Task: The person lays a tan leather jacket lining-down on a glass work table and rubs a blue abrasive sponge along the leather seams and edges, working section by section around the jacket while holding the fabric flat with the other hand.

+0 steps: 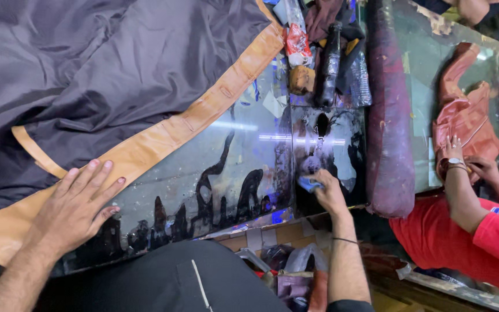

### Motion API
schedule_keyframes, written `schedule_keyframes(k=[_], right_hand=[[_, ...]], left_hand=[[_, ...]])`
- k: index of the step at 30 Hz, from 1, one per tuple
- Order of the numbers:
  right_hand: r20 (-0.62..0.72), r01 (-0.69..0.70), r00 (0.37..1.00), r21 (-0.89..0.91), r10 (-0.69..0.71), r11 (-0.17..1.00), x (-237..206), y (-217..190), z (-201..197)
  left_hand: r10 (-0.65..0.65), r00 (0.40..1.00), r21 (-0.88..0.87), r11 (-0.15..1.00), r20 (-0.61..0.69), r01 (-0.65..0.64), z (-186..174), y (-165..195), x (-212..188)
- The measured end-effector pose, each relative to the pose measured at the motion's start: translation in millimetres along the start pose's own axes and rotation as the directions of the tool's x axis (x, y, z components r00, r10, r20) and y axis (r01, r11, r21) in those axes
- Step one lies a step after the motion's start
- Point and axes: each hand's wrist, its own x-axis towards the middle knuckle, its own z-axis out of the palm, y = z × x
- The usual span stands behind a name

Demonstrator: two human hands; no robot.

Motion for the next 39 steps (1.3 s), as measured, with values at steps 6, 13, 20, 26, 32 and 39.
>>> schedule_keyframes(k=[6, 13, 20, 26, 32, 39], right_hand=[[-0.351, -0.132, 0.930, -0.047, 0.107, 0.990, 8, -1, -4], [-0.100, -0.053, 0.994, -0.037, 0.049, 0.998, -9, -35, -6], [-0.120, -0.133, 0.985, -0.057, 0.126, 0.989, -31, -48, -11], [-0.161, -0.197, 0.968, -0.003, 0.194, 0.980, -22, -23, -8], [-0.387, -0.221, 0.910, -0.150, 0.148, 0.964, -5, -19, 2], [-0.567, -0.237, 0.817, -0.156, 0.109, 0.959, -10, -26, 15]], left_hand=[[0.024, 0.999, -0.046, 0.999, -0.033, -0.026, -3, -2, 5], [0.025, 0.996, -0.079, 0.996, -0.082, -0.031, -4, 1, 6], [0.005, 0.999, -0.041, 0.999, -0.048, -0.007, 0, 0, 6], [0.005, 1.000, -0.016, 1.000, -0.012, -0.005, 0, -1, 6], [0.022, 0.997, -0.037, 0.999, -0.067, -0.025, -1, 0, 6], [0.030, 0.998, -0.046, 0.998, -0.053, -0.032, -5, 0, 9]])
